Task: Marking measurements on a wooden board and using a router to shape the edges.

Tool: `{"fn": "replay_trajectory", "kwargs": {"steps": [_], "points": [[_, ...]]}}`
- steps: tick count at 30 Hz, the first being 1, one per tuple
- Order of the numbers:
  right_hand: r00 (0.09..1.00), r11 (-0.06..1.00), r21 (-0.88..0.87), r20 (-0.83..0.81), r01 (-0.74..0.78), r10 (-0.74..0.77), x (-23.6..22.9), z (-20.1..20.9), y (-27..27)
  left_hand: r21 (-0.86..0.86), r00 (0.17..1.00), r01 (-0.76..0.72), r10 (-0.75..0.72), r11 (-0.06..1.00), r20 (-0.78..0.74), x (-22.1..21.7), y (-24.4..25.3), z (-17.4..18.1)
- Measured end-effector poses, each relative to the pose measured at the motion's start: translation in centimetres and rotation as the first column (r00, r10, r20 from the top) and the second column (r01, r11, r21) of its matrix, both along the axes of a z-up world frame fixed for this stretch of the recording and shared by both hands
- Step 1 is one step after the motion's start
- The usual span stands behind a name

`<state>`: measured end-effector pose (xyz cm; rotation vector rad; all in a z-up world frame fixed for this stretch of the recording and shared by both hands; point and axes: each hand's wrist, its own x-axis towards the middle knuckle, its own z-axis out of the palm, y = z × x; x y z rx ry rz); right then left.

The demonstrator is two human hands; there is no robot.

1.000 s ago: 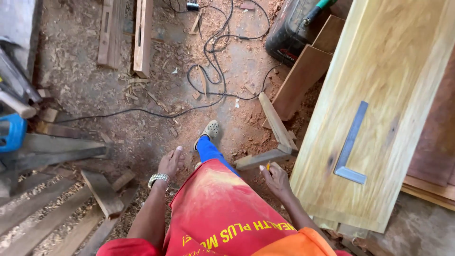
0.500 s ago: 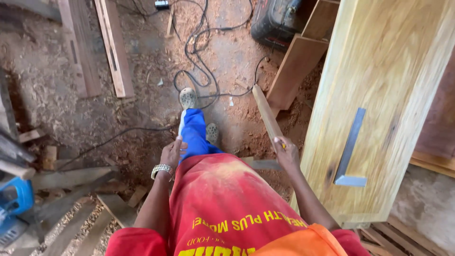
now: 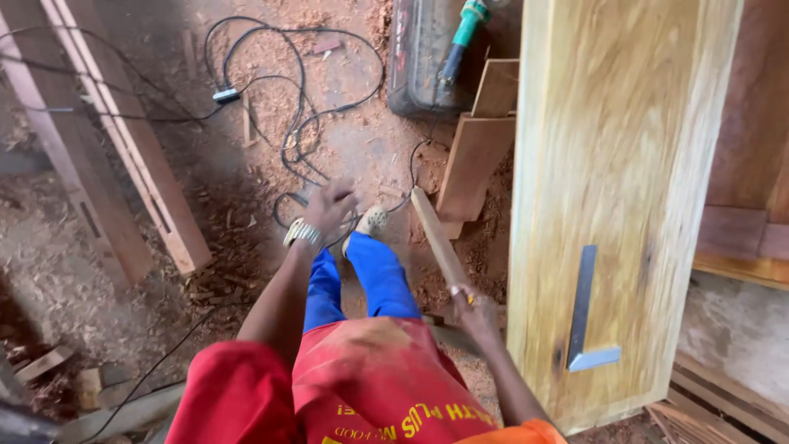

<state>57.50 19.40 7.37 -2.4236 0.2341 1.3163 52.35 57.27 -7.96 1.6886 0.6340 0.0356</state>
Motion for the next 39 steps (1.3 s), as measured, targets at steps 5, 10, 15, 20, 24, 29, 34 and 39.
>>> {"fn": "replay_trajectory", "kwargs": {"steps": [5, 10, 15, 20, 24, 29, 34, 39], "points": [[0.970, 0.938, 0.271, 0.167, -0.217, 0.176, 1.6, -0.9, -1.6, -0.051, 0.993, 0.099, -0.102, 0.994, -0.061, 19.3, -1.7, 3.6], [0.960, 0.889, 0.381, 0.215, -0.253, 0.181, 1.0, -5.5, -5.9, -0.029, 0.944, 0.252, -0.252, 0.967, -0.212, 33.1, -4.6, 6.3], [0.999, 0.906, 0.423, -0.039, -0.005, 0.024, 0.0, -10.5, -9.9, 0.220, 0.874, 0.420, -0.327, 0.881, -0.360, 41.4, -7.0, -4.4], [0.973, 0.953, 0.273, -0.220, 0.131, -0.071, -2.0, -10.1, -9.2, 0.157, 0.915, 0.396, -0.374, 0.905, -0.151, 46.0, -9.6, -20.7], [0.951, 0.968, 0.144, -0.264, 0.205, -0.162, -0.9, -9.4, -6.0, -0.010, 0.909, 0.415, -0.414, 0.910, 0.055, 50.5, -12.8, -20.4], [0.891, 0.910, 0.091, -0.266, 0.404, -0.369, 1.4, -4.6, 0.6, -0.196, 0.870, 0.493, -0.485, 0.848, 0.092, 52.6, -16.5, -20.4], [0.811, 0.857, -0.019, -0.312, 0.516, -0.495, -0.2, -3.2, 4.1, -0.348, 0.839, 0.530, -0.537, 0.773, 0.085, 48.2, -17.1, -19.8], [0.867, 0.879, 0.078, -0.227, 0.471, -0.444, 5.9, -4.6, 6.0, -0.387, 0.832, 0.538, -0.545, 0.749, 0.101, 46.4, -12.1, -18.7]]}}
